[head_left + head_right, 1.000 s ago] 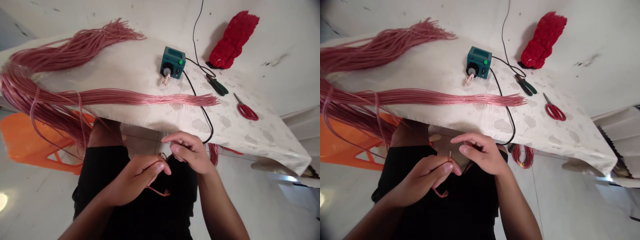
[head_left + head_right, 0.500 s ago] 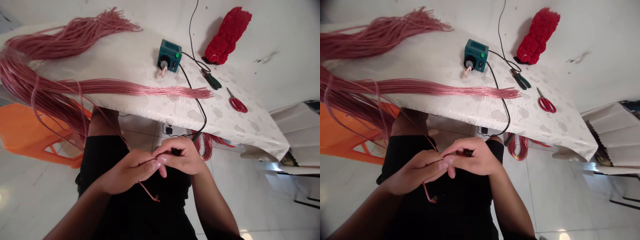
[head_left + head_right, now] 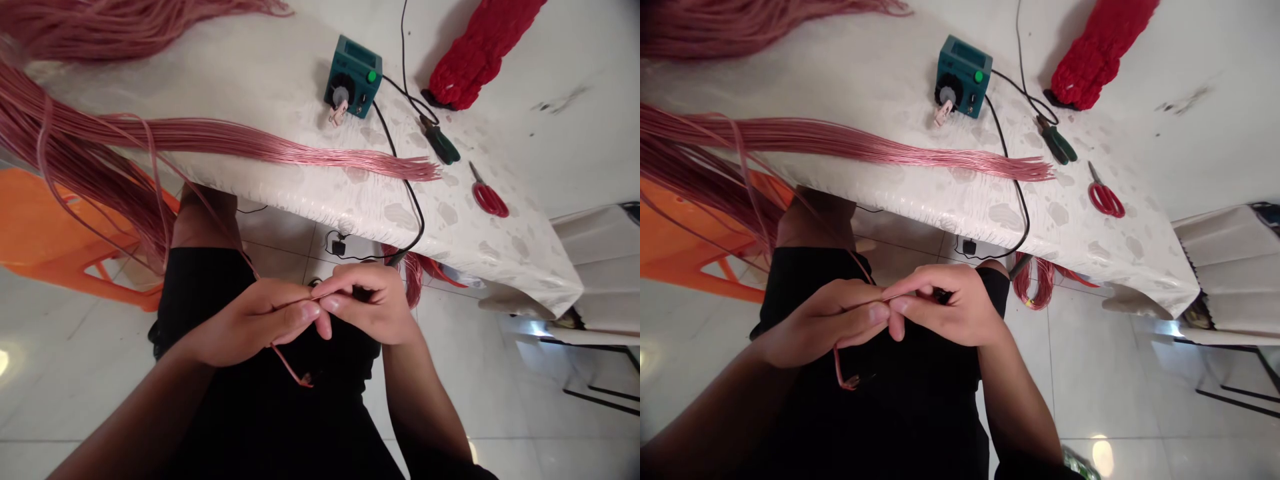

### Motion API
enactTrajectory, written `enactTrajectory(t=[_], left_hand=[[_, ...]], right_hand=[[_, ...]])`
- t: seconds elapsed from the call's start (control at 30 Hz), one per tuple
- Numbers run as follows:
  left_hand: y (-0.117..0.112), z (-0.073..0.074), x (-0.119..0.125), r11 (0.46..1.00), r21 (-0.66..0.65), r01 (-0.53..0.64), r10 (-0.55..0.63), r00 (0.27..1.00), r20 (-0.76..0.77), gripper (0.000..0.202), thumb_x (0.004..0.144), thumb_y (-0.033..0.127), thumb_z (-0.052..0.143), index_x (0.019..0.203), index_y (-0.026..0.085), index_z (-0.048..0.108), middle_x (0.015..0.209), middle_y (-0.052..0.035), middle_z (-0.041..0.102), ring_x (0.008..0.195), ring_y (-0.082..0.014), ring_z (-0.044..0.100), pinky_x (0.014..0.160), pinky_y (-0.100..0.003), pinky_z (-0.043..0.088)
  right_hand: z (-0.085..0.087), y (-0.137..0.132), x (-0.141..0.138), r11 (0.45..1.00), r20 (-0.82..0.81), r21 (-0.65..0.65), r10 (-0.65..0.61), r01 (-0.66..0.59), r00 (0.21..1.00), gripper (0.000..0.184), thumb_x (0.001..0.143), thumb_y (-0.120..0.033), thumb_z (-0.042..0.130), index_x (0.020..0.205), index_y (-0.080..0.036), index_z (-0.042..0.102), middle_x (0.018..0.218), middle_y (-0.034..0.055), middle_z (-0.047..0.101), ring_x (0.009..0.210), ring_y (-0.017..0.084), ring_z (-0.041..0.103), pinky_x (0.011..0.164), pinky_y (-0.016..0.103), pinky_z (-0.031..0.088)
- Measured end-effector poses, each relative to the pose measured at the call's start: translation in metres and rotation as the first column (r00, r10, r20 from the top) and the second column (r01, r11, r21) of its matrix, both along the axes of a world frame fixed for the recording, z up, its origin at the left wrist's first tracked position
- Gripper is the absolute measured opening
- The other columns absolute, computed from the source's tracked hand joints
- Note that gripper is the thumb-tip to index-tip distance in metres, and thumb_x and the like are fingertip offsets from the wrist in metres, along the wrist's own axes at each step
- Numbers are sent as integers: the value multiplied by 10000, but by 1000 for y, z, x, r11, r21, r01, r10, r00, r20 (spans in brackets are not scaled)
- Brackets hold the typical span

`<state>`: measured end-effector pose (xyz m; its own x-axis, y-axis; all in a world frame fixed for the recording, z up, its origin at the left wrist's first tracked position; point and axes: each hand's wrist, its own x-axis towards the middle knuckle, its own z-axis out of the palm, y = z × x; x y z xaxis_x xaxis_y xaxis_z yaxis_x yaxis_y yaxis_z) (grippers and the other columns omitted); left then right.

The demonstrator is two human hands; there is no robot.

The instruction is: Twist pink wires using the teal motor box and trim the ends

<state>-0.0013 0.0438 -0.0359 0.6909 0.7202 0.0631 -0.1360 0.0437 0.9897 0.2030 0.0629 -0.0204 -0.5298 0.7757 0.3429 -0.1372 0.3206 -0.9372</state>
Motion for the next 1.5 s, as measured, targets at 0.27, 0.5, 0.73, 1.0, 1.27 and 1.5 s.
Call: enactTrajectory(t=[0.27,0.5,0.73,1.0,1.27,1.5], left_hand=[[-2,0,11,963,223,-149,181,975,-129,368,1030,270,411,786,162,665,622,40,558,571,-78,512,576,-209,400],[-1,1,11,887,312,-339,399,904,-153,161,980,282,526,902,186,630,750,27,564,672,-107,528,620,-232,429],[-3,5,5,811,438,-388,451,891,-46,185,963,169,572,1120,216,657,903,-20,637,815,-138,612,720,-284,468],[-5,8,5,783,511,-355,461,883,-92,243,941,132,600,1154,231,665,952,-29,666,866,-144,640,736,-280,500],[-5,7,3,729,629,-269,431,895,-118,408,920,50,576,1253,266,669,970,-23,615,827,-114,615,698,-245,509],[-6,9,8,682,608,-406,532,846,-33,276,866,50,669,1104,190,687,934,-15,619,800,-105,609,661,-249,488]], right_hand=[[-11,-8,-10,972,-144,-166,-194,169,970,87,833,-155,760,903,-206,760,618,-49,622,508,68,590,488,205,478],[-15,-11,-6,949,-110,-274,-191,154,976,72,850,-227,750,911,-199,776,548,-55,588,406,41,438,425,185,423],[-10,-14,-3,929,-35,-342,-164,142,986,85,831,-252,772,835,-168,763,577,-38,627,434,37,457,415,167,400],[-12,-16,-3,911,25,-368,-194,189,981,101,783,-252,804,776,-164,754,612,-16,651,527,66,531,459,178,433],[-13,-14,-1,870,-2,-480,-129,112,992,137,782,-257,803,760,-149,722,497,-71,531,421,29,403,378,152,330],[-17,-14,-5,865,-55,-488,-169,121,984,115,811,-248,783,773,-151,732,470,-78,507,393,28,397,356,143,316]])
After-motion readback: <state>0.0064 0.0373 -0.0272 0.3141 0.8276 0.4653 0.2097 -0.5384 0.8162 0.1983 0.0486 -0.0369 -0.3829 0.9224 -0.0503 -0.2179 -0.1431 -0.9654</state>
